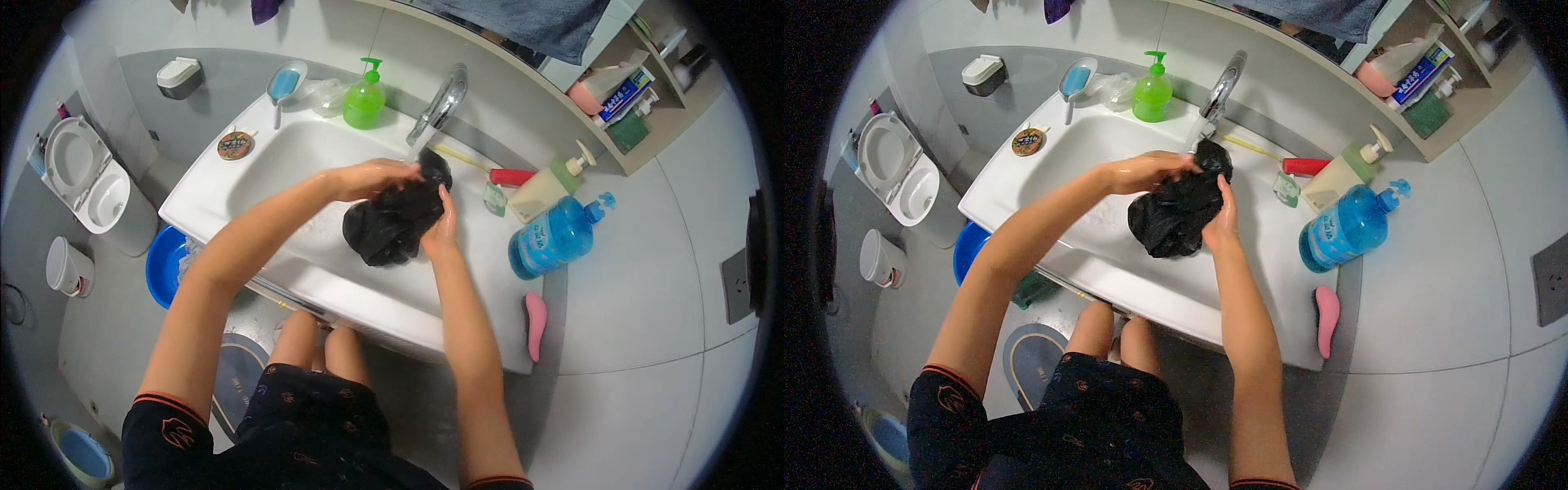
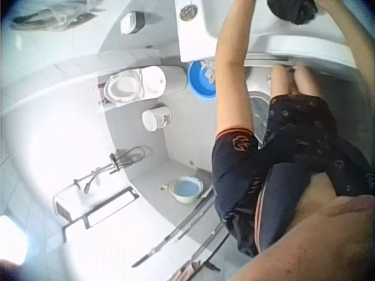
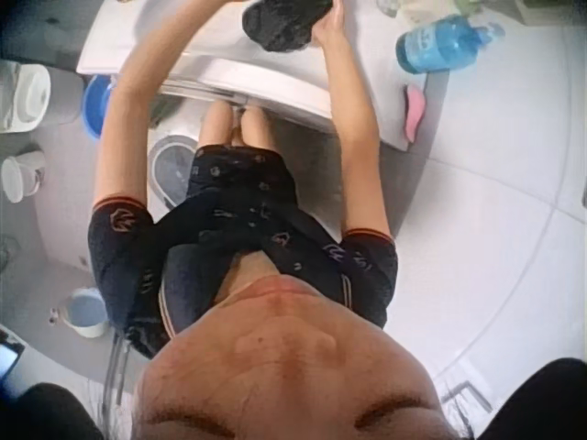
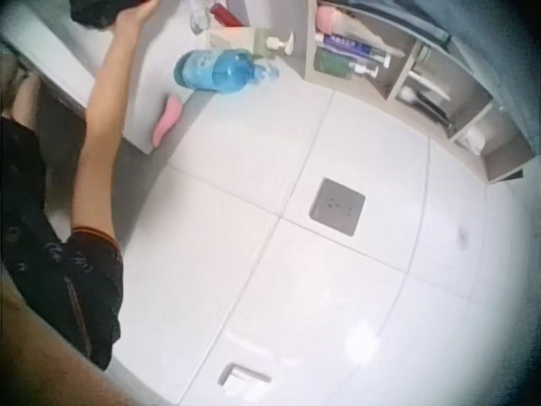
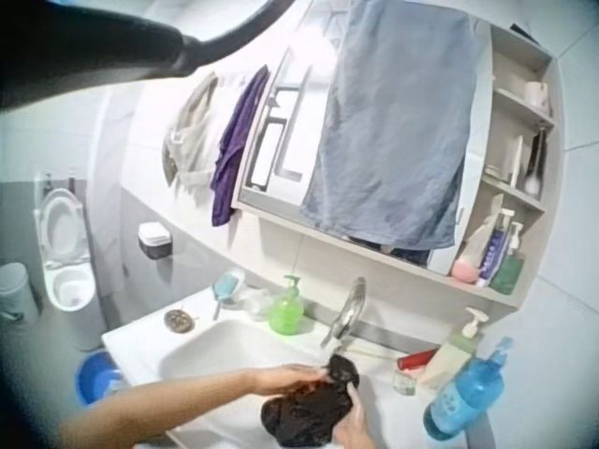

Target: The person hand-washes a grey cloth and a black cloth in a bathroom sink. They scrub the items with soap, rinse them under running water, and wring out the excess water.

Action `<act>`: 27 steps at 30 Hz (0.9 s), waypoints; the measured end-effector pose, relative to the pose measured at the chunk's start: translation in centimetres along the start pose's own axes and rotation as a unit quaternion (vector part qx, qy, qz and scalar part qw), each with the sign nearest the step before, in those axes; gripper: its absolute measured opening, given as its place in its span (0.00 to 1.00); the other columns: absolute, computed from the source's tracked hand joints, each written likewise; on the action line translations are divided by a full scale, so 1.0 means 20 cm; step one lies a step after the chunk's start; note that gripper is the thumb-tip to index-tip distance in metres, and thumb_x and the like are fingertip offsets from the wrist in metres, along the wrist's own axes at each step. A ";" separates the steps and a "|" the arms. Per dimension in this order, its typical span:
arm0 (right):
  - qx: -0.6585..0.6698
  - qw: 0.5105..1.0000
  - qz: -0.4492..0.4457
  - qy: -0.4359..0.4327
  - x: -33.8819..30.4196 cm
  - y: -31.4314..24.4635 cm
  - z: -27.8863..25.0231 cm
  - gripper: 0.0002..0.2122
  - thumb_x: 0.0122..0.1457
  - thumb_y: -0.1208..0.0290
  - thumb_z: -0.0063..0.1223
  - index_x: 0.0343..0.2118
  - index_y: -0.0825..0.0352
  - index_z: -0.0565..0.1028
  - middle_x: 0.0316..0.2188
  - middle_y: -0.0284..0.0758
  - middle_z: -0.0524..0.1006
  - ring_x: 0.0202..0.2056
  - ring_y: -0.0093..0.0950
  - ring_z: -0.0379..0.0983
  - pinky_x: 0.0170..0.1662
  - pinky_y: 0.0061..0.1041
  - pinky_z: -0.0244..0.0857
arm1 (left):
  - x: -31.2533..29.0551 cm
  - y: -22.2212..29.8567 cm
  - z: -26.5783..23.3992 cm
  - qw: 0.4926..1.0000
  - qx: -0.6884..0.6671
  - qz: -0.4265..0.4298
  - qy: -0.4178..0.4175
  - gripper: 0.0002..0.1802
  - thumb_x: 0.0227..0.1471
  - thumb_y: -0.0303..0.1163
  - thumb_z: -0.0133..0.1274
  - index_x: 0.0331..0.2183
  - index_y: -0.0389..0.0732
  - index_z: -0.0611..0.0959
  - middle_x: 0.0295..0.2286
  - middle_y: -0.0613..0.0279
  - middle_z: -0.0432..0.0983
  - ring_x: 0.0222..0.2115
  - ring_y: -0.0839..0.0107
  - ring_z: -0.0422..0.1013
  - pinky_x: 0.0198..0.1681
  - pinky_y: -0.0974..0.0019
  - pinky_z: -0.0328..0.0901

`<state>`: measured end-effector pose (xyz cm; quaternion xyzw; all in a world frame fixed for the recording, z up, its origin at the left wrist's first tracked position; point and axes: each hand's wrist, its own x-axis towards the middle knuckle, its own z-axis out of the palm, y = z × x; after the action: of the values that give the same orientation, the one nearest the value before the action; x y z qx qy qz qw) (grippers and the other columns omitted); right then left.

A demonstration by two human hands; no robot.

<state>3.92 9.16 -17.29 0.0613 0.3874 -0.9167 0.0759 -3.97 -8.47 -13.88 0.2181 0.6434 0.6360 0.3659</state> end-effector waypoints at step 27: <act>-0.202 0.977 0.062 -0.020 0.05 0.05 0.05 0.25 0.59 0.45 0.43 0.47 0.61 0.73 0.44 0.36 0.74 0.49 0.34 0.68 0.56 0.39 0.57 | -0.06 -0.29 -0.20 0.994 0.040 -0.099 0.022 0.36 0.54 0.66 0.34 0.19 0.43 0.74 0.22 0.64 0.73 0.25 0.71 0.68 0.26 0.67 0.58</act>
<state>3.01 7.63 -17.44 0.0501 0.5588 -0.8140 0.1508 -5.24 -12.53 -19.65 0.1536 0.6951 0.5749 0.4035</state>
